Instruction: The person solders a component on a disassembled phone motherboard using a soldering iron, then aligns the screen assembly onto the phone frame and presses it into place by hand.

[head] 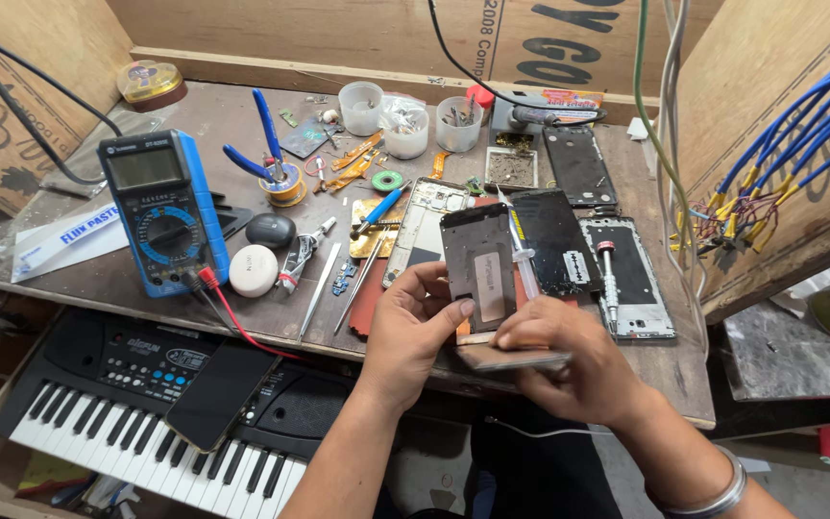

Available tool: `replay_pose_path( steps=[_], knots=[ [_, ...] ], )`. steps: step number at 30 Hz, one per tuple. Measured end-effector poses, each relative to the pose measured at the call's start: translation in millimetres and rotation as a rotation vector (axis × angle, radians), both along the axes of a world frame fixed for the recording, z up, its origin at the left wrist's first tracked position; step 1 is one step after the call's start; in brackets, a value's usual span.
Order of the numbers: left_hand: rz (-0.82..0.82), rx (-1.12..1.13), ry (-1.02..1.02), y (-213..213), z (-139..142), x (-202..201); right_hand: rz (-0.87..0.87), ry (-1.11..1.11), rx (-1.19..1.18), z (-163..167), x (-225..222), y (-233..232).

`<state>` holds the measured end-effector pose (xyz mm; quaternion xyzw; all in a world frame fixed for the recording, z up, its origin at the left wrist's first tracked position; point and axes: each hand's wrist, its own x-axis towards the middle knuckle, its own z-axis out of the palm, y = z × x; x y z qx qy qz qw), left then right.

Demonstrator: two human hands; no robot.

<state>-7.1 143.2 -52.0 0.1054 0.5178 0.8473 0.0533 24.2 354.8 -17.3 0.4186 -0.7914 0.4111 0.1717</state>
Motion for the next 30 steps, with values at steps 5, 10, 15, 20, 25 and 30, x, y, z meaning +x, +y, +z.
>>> replay_pose_path(
  steps=[5, 10, 15, 20, 25, 30],
  knots=[
    [0.002, 0.004, -0.001, 1, 1, -1, 0.015, -0.028, 0.195, 16, -6, -3],
    [0.012, -0.001, 0.004, 0, 1, -3, 0.048, -0.003, 0.243, 14, 0, -12],
    [-0.002, 0.065, -0.014, -5, 1, -6, 0.048, -0.003, 0.173, 6, -5, -9],
    [0.003, 0.078, -0.149, -6, -1, -8, 0.113, -0.076, 0.169, 10, -14, -1],
    [0.054, 0.1, -0.106, -2, -3, -6, 0.171, -0.218, 0.129, 21, -13, -1],
    [0.065, 0.006, -0.234, -6, 6, -3, 0.122, -0.314, 0.078, 22, -6, -3]
  ],
)
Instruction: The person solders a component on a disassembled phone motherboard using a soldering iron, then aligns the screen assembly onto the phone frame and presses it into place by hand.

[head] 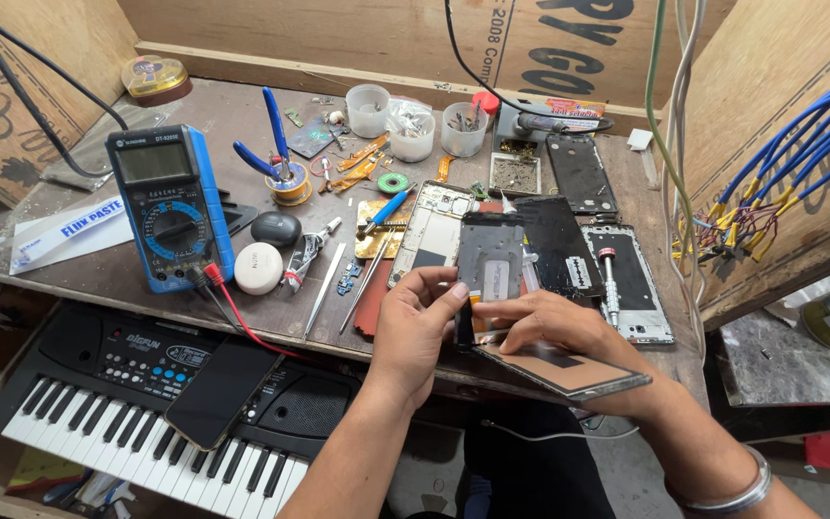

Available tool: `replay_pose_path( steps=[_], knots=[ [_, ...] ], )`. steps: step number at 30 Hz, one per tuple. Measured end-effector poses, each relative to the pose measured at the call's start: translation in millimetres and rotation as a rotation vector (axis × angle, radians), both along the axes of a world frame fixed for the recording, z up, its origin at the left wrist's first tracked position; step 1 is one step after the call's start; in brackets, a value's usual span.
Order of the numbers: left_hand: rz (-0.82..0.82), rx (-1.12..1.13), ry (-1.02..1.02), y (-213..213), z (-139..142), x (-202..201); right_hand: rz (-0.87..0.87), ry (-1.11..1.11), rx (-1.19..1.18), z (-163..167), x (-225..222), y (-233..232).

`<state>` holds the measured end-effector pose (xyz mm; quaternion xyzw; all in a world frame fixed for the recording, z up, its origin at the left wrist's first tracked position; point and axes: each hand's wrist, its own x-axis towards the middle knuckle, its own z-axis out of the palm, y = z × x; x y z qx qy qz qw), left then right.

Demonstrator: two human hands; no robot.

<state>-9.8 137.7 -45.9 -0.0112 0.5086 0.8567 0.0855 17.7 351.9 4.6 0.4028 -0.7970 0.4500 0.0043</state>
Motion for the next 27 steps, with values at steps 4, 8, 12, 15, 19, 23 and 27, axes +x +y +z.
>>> replay_pose_path(
  steps=[4, 8, 12, 15, 19, 23, 27],
  knots=[
    [-0.022, 0.026, -0.064, -4, 8, 2, -0.039, -0.168, -0.025, 0, 2, 4],
    [-0.008, 0.018, -0.05, -5, 8, 8, -0.015, 0.022, 0.076, 1, 0, 8],
    [-0.016, 0.102, 0.041, -6, 7, 10, 0.049, -0.057, 0.104, 3, 0, 7],
    [-0.009, 0.073, 0.013, -9, 7, 12, 0.056, -0.03, 0.119, 4, 1, 5],
    [-0.024, 0.074, 0.028, -11, 8, 13, 0.055, -0.086, 0.106, 5, 3, 2],
    [-0.026, 0.077, 0.029, -11, 7, 13, 0.065, -0.133, 0.065, 7, 4, 1],
    [-0.024, 0.083, 0.031, -10, 5, 12, 0.003, -0.143, 0.102, 10, 5, 1]
  ],
)
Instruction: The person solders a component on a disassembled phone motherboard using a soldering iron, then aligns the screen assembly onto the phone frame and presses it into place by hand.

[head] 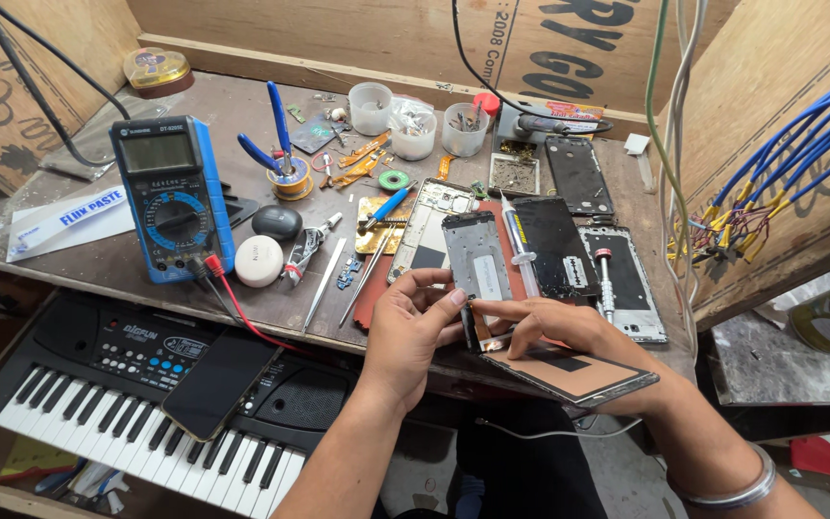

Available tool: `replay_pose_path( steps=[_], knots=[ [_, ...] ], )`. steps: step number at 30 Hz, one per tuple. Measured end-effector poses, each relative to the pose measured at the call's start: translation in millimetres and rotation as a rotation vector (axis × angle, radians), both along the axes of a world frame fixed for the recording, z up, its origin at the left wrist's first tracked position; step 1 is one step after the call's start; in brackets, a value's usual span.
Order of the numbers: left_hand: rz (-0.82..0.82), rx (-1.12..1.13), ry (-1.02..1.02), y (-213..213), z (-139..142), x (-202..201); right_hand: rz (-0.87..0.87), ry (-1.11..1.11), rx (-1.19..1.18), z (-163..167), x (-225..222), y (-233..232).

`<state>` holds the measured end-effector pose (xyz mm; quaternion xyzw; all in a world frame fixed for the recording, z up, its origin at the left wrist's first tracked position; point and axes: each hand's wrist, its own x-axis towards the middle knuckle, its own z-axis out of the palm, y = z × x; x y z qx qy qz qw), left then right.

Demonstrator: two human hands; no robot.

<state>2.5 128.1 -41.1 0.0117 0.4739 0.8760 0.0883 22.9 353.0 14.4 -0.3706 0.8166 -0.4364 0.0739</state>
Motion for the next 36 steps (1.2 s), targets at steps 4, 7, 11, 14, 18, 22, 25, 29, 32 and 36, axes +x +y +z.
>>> replay_pose_path(
  steps=[4, 7, 11, 14, 18, 22, 25, 29, 32, 36],
  knots=[
    [-0.001, -0.027, 0.001, 0, -2, 0, -0.002, -0.034, -0.024, 0, 0, -2],
    [0.006, -0.029, 0.012, 1, -4, -1, 0.009, -0.042, -0.066, -2, 0, -3],
    [0.022, -0.029, 0.018, 3, -6, -1, 0.016, -0.016, -0.093, -4, 1, -3],
    [0.021, -0.021, 0.02, 4, -6, -2, 0.006, -0.017, -0.074, -4, 0, -2],
    [0.021, -0.009, 0.026, 3, -5, -1, -0.011, -0.078, -0.046, -5, -1, -2],
    [0.016, -0.01, 0.019, 3, -3, -1, -0.007, -0.066, -0.069, -6, -2, -3],
    [0.01, -0.009, 0.025, 3, -2, -1, 0.005, -0.055, -0.078, -5, -1, -3],
    [0.011, -0.026, 0.018, 3, -1, -1, -0.038, -0.049, -0.032, -1, 1, -6],
    [0.021, -0.064, 0.012, 3, -1, 0, -0.028, 0.053, 0.047, 5, 1, -8],
    [0.03, -0.089, 0.004, 5, 0, 1, -0.019, 0.084, 0.084, 14, 3, -12]
  ],
)
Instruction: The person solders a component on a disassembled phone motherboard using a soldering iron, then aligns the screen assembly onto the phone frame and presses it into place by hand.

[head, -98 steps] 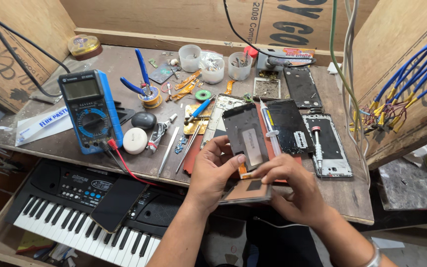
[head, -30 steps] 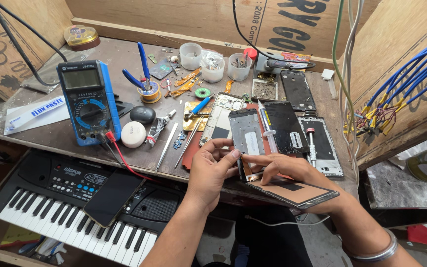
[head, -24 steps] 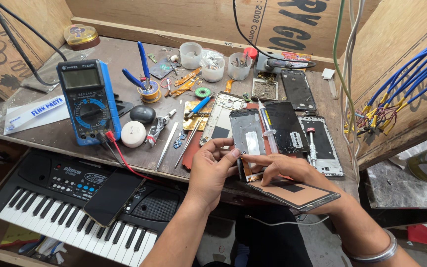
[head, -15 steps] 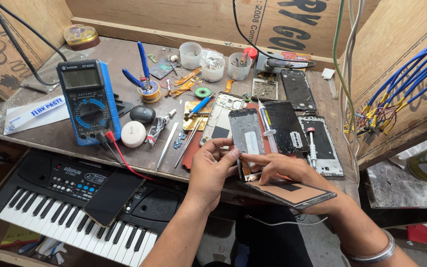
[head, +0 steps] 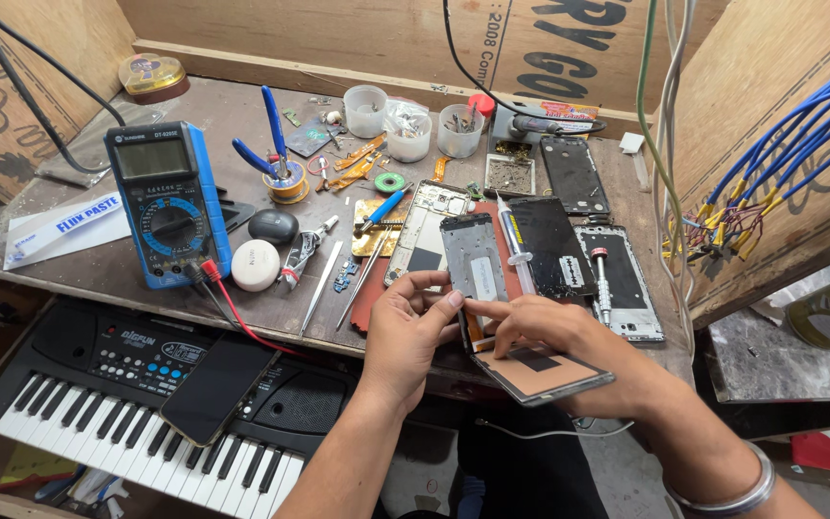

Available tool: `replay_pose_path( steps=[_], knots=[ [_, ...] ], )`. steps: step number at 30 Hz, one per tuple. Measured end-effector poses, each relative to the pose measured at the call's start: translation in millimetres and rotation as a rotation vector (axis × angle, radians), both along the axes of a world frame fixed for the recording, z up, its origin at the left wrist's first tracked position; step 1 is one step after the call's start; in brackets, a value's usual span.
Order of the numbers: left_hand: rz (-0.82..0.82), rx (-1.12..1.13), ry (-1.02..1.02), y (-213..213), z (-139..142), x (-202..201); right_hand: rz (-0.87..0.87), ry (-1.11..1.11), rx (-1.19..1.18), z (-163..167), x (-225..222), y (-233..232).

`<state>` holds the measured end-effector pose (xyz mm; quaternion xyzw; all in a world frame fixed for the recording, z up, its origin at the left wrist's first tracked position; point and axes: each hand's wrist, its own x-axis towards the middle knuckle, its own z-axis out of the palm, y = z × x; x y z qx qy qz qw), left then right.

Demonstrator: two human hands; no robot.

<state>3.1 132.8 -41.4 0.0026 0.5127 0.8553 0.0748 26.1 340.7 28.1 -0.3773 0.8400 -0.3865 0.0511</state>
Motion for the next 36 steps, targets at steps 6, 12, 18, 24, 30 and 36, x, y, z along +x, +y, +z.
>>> replay_pose_path(
  steps=[6, 12, 18, 24, 30, 36],
  knots=[
    [0.029, -0.019, -0.023, 2.8, -1.3, -0.4, -0.055, -0.009, 0.104, 8.4, 3.5, -6.4],
    [0.027, 0.027, -0.026, 3.0, -6.0, -2.1, -0.122, 0.016, 0.121, 8.6, 1.7, -8.1],
    [0.004, 0.026, -0.011, 1.3, -5.8, -0.3, -0.071, -0.047, -0.018, 7.0, 4.0, -4.7],
    [-0.023, 0.065, -0.011, -1.0, 0.2, 0.2, -0.099, 0.045, 0.038, 6.4, 8.9, -5.3],
    [-0.025, 0.051, -0.007, -3.0, 1.8, 1.2, -0.094, 0.058, 0.019, 7.2, 7.6, -6.5],
    [-0.027, 0.062, 0.006, -2.6, -0.8, 0.5, -0.109, 0.032, 0.014, 6.0, 8.4, -7.1]
  ],
)
